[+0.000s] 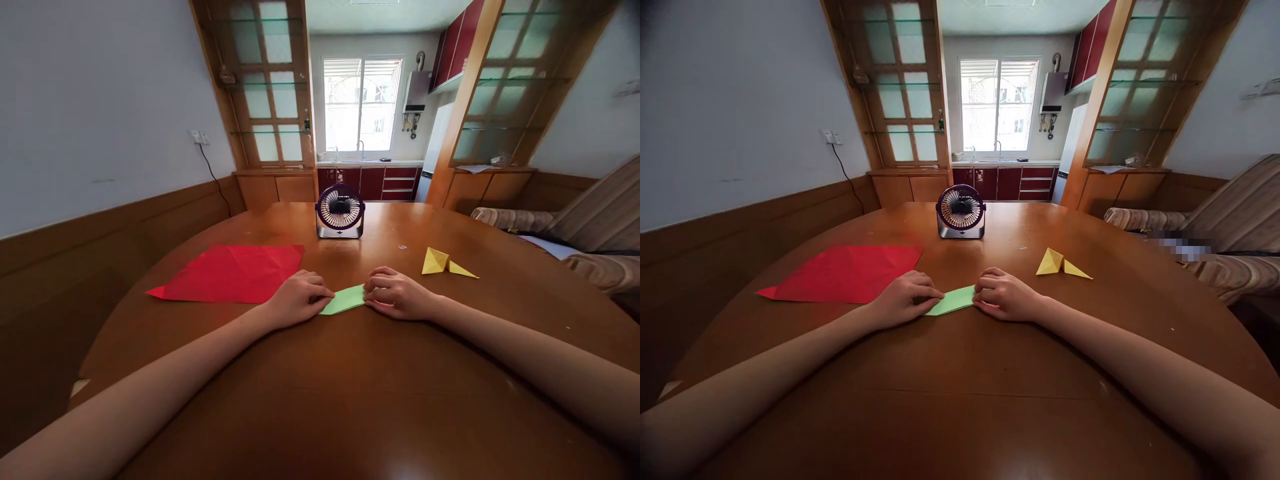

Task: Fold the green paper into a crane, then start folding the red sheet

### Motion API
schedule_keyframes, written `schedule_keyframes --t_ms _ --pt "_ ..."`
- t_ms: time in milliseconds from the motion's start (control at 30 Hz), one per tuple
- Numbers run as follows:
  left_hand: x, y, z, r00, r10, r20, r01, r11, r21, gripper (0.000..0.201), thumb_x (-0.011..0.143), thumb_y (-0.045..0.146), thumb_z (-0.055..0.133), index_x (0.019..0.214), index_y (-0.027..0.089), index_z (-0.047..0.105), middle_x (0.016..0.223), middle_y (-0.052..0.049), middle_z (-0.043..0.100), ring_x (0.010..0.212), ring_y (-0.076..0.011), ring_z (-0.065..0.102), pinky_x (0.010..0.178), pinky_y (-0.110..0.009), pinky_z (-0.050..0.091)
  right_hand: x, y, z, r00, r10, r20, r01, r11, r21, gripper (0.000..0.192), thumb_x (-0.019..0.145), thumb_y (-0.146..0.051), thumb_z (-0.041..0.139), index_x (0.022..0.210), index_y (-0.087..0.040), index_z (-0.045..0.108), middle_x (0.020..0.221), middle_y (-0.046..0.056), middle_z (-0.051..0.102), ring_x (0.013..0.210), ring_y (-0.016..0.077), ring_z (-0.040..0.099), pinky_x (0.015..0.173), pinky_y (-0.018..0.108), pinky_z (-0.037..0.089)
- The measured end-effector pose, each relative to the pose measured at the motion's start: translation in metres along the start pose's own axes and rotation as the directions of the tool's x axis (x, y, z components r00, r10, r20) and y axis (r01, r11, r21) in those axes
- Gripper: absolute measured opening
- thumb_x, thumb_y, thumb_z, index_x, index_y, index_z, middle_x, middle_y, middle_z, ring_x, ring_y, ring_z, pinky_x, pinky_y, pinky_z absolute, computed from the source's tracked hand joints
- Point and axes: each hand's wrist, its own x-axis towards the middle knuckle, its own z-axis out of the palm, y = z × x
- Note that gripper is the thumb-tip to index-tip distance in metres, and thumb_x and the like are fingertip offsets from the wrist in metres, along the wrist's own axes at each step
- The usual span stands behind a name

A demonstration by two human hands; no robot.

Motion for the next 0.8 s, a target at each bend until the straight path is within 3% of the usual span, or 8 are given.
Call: schedule_keyframes --t_ms 200,400,633,800 --pt "0.002 0.016 -0.005 0.997 0.072 0.031 -0.072 0.997 -0.015 0.027 0.094 0.031 0.051 0.088 0.021 0.076 0.076 -0.005 0.067 0.076 -0.0166 0.060 0.077 -0.033 0.044 0.001 0.001 -0.002 0.991 0.130 0.012 -0.130 0.991 0.016 0.020 0.095 -0.022 0.051 0.097 -0.017 0.070 0.095 0.007 0.069 0.093 0.0190 0.062 0.098 0.045 0.044" --pt "0.003 0.028 0.000 0.991 0.130 0.036 -0.123 0.980 -0.155 0.025 0.093 0.030 0.053 0.088 0.020 0.075 0.083 -0.006 0.068 0.082 -0.0168 0.062 0.079 -0.032 0.047 0.000 0.004 0.001 0.978 0.199 0.068 -0.205 0.973 0.107 0.023 0.096 -0.026 0.053 0.112 -0.018 0.068 0.111 0.008 0.070 0.104 0.0203 0.064 0.107 0.051 0.036" --pt "0.003 0.022 0.010 1.000 0.013 -0.008 -0.015 0.972 -0.234 0.022 0.094 0.028 0.051 0.100 0.019 0.071 0.112 -0.008 0.064 0.102 -0.0173 0.061 0.091 -0.031 0.049 0.004 0.002 0.003 0.974 0.191 0.119 -0.219 0.928 0.302 0.023 0.095 -0.029 0.055 0.111 -0.020 0.070 0.121 0.008 0.067 0.115 0.0212 0.061 0.112 0.051 0.035" --pt "0.004 0.015 0.016 0.999 0.002 0.038 0.009 0.961 -0.277 0.021 0.095 0.027 0.052 0.101 0.018 0.070 0.105 -0.007 0.068 0.104 -0.0170 0.063 0.092 -0.030 0.049 0.008 -0.003 0.005 0.968 0.235 0.085 -0.250 0.913 0.322 0.024 0.095 -0.031 0.055 0.111 -0.023 0.071 0.117 0.007 0.069 0.114 0.0200 0.062 0.110 0.045 0.040"
